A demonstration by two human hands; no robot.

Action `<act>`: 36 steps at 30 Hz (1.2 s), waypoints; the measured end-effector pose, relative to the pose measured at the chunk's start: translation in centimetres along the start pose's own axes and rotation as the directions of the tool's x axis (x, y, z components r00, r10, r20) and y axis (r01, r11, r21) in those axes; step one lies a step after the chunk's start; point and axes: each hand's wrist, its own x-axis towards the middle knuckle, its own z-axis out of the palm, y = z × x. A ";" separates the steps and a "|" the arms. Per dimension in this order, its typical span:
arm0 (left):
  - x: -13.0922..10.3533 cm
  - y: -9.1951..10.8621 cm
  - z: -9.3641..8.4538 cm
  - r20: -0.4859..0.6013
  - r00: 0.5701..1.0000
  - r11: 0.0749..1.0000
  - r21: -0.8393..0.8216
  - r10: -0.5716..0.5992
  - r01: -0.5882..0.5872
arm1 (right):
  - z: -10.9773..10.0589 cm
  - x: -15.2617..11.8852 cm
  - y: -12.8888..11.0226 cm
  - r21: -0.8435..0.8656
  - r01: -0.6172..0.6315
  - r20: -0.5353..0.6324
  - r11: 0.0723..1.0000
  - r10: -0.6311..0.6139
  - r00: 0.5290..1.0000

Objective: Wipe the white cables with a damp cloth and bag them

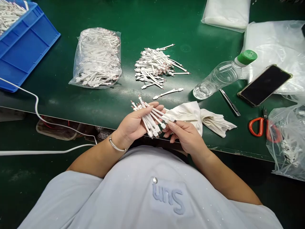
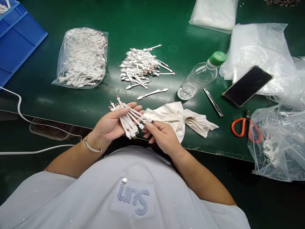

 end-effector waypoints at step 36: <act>-0.4 -0.6 -0.1 0.087 0.996 0.998 -0.057 0.012 -0.007 | 1.8 0.0 -0.6 0.230 -0.064 -0.042 0.971 0.076 0.996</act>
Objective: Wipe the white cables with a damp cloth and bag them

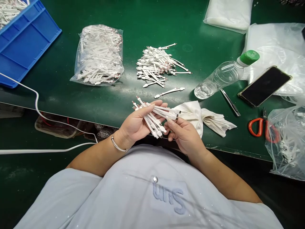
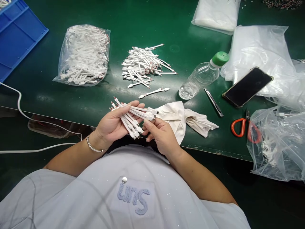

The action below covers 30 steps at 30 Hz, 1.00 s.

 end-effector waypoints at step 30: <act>0.4 0.1 -0.5 -0.010 0.999 0.999 0.008 0.046 -0.046 | -0.7 -0.2 0.2 -0.347 0.099 0.104 0.933 -0.066 0.992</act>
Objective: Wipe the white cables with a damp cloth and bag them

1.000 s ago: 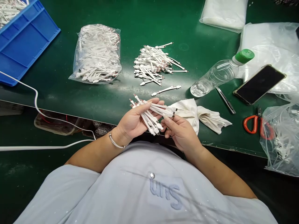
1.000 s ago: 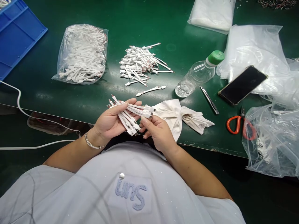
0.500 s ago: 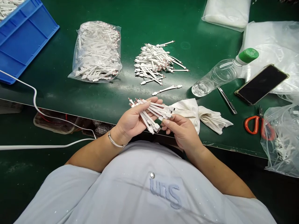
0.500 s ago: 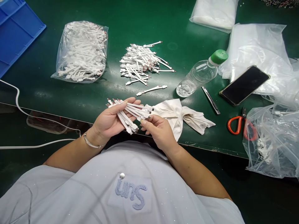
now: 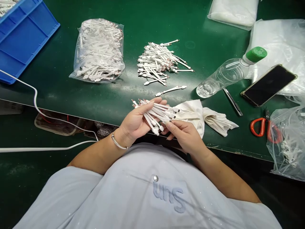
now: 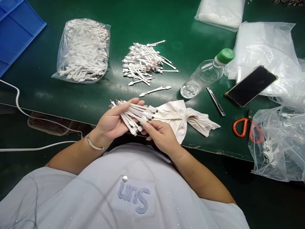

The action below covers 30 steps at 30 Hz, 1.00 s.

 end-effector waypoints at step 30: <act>-0.2 0.0 -0.3 0.038 0.999 0.999 -0.040 -0.024 0.026 | 0.7 -0.1 0.2 0.102 -0.123 0.154 0.987 0.107 0.982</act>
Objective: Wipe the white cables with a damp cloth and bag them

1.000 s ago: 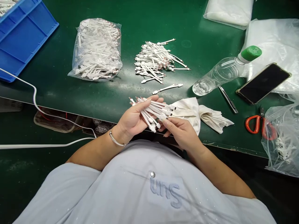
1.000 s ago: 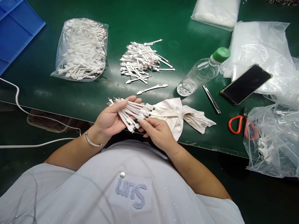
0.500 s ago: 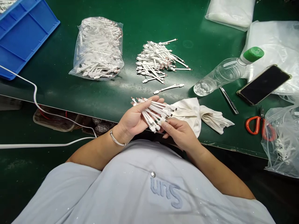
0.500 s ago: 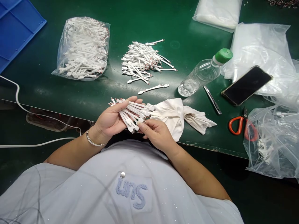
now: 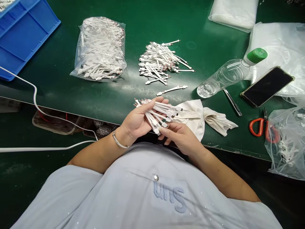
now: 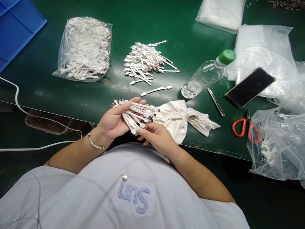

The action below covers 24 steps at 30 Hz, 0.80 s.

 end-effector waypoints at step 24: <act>0.3 -0.1 0.0 0.063 0.998 1.000 -0.012 0.018 -0.017 | 0.6 -0.2 -0.2 -0.036 -0.029 -0.059 0.999 0.027 0.998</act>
